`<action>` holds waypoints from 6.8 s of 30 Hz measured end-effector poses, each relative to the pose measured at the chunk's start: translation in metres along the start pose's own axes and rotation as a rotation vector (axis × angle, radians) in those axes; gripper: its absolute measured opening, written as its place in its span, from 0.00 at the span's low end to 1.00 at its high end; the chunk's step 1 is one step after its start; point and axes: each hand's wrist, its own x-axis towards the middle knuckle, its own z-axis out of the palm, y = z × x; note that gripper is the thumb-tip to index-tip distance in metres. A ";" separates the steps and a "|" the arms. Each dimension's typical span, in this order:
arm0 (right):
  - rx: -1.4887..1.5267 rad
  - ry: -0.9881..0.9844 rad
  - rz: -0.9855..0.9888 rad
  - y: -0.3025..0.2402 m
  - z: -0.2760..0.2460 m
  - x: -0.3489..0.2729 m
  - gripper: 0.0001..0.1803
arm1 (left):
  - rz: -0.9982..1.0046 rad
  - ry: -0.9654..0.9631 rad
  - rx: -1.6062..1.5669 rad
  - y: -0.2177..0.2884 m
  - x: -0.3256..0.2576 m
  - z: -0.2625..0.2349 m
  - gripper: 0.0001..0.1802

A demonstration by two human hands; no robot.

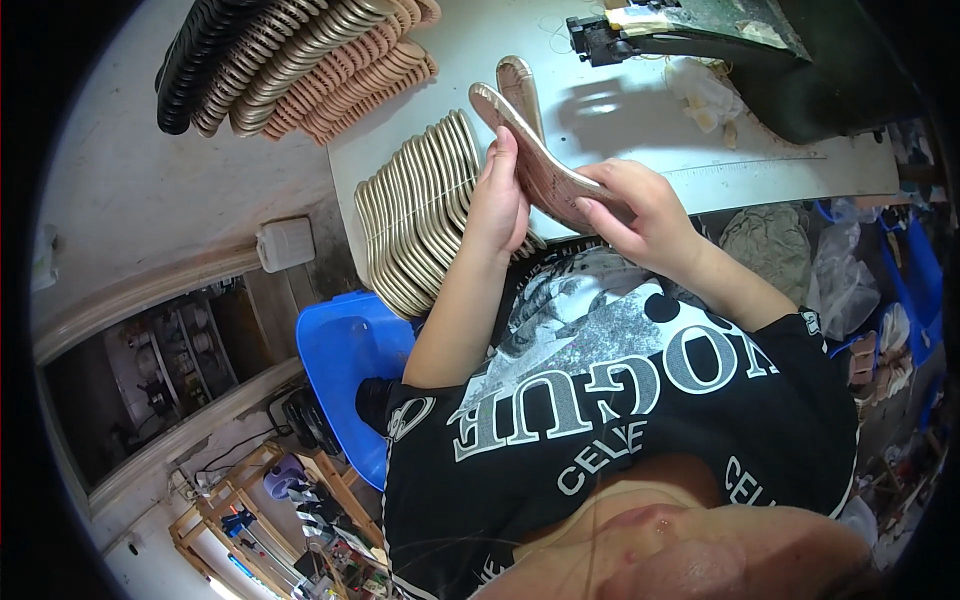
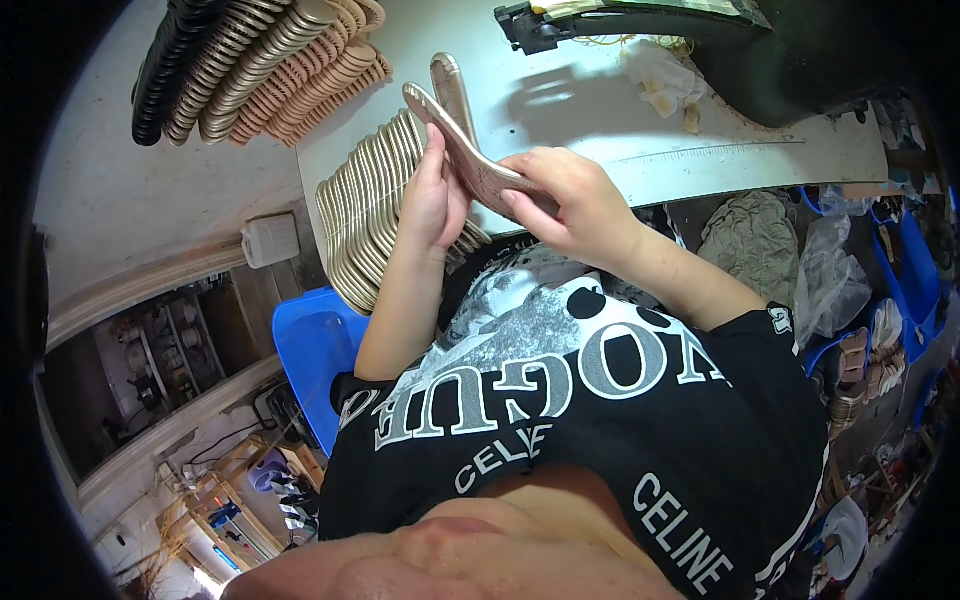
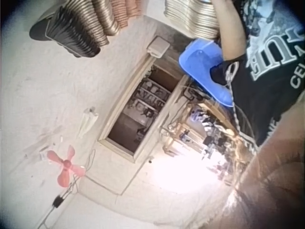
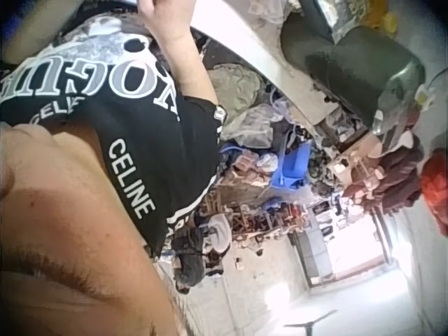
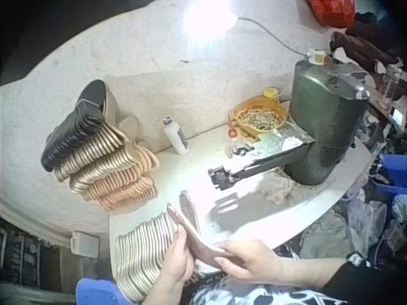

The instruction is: Inspecting, stacking, and applying adhesive to shoe insoles and outsoles at a workbench.

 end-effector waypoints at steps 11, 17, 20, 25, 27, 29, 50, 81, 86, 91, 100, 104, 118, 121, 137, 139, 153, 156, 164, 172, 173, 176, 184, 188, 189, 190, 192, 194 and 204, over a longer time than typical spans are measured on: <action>0.303 -0.006 0.142 0.015 -0.020 -0.028 0.09 | 0.098 0.047 -0.020 0.020 -0.016 0.003 0.37; 0.381 0.098 0.391 0.046 -0.031 -0.052 0.06 | 0.277 0.136 0.037 0.042 -0.037 -0.002 0.23; 0.289 0.050 0.483 0.069 -0.020 -0.048 0.07 | 0.371 0.035 0.055 0.051 -0.056 0.014 0.17; -0.571 0.219 -0.068 0.046 -0.008 0.010 0.12 | 0.490 -0.029 0.275 0.054 -0.082 0.047 0.18; -0.212 0.188 -0.023 0.013 -0.014 0.028 0.13 | 0.483 -0.036 0.343 0.051 -0.089 0.051 0.17; 0.148 0.161 0.016 -0.020 -0.019 0.039 0.15 | 0.480 -0.063 0.433 0.047 -0.095 0.050 0.16; -0.140 0.130 -0.221 -0.056 -0.025 0.055 0.05 | 0.780 -0.131 1.018 0.050 -0.093 0.052 0.30; -0.206 -0.105 -0.174 -0.020 -0.040 0.077 0.07 | 0.446 -0.104 1.071 0.048 -0.090 0.054 0.19; -0.196 -0.084 -0.317 -0.021 -0.036 0.075 0.07 | 0.462 -0.094 0.998 0.046 -0.090 0.051 0.21; -0.433 -0.099 -0.406 -0.014 -0.037 0.075 0.07 | 0.531 -0.121 1.065 0.046 -0.084 0.051 0.23; 0.542 -0.290 0.403 -0.004 -0.005 0.051 0.19 | 0.567 -0.047 1.149 0.045 -0.082 0.049 0.23; 0.552 -0.274 0.449 -0.004 -0.009 0.052 0.16 | 0.567 -0.061 1.140 0.043 -0.080 0.048 0.23; -0.783 0.032 0.056 0.085 -0.028 0.000 0.30 | 0.501 0.100 1.180 0.052 0.016 0.002 0.31; -0.158 -0.268 0.565 0.071 -0.025 0.000 0.24 | 0.465 0.227 1.604 0.045 0.026 0.001 0.37; 0.302 -0.269 0.122 0.005 -0.029 -0.005 0.11 | 0.414 -0.334 0.275 0.053 -0.035 0.053 0.27; 0.316 -0.269 0.094 -0.004 -0.033 0.000 0.11 | 0.502 -0.347 0.270 0.054 -0.045 0.062 0.28; -0.058 -0.044 -0.075 -0.041 -0.059 0.035 0.15 | 0.294 -0.415 0.009 0.059 -0.070 0.064 0.23; -0.009 0.039 -0.067 -0.050 -0.062 0.046 0.14 | 0.324 -0.315 0.149 0.055 -0.075 0.069 0.21; -0.295 0.145 -0.285 -0.060 -0.037 0.061 0.07 | 0.561 -0.196 0.504 0.045 -0.075 0.069 0.15; -0.380 0.137 -0.139 -0.054 -0.037 0.076 0.07 | 0.662 -0.098 0.962 0.056 -0.070 0.071 0.16; -0.415 0.148 -0.197 -0.050 -0.042 0.084 0.07 | 0.650 -0.098 0.938 0.058 -0.069 0.072 0.15; -0.353 -0.062 -0.162 -0.057 -0.073 0.110 0.09 | 0.596 -0.160 0.590 0.068 -0.071 0.080 0.12; -0.397 -0.262 -0.276 -0.105 -0.100 0.121 0.10 | 0.472 -0.334 0.499 0.104 -0.081 0.099 0.13; -0.671 -0.401 -0.486 -0.101 -0.110 0.130 0.06 | 0.489 -0.339 0.649 0.107 -0.074 0.101 0.12; -0.763 -0.334 -0.525 -0.094 -0.109 0.128 0.05 | 0.484 -0.336 0.699 0.109 -0.071 0.103 0.10; -0.853 -0.267 -0.562 -0.091 -0.110 0.125 0.04 | 0.483 -0.343 0.696 0.109 -0.068 0.105 0.10; -0.706 -0.273 -0.455 -0.084 -0.124 0.129 0.05 | 0.501 -0.374 0.630 0.108 -0.063 0.109 0.10; -0.556 -0.281 -0.354 -0.081 -0.126 0.128 0.06 | 0.471 -0.403 0.566 0.108 -0.060 0.114 0.09; 0.490 -0.230 0.348 -0.020 -0.103 0.096 0.11 | 0.543 -0.403 0.723 0.084 -0.029 0.120 0.11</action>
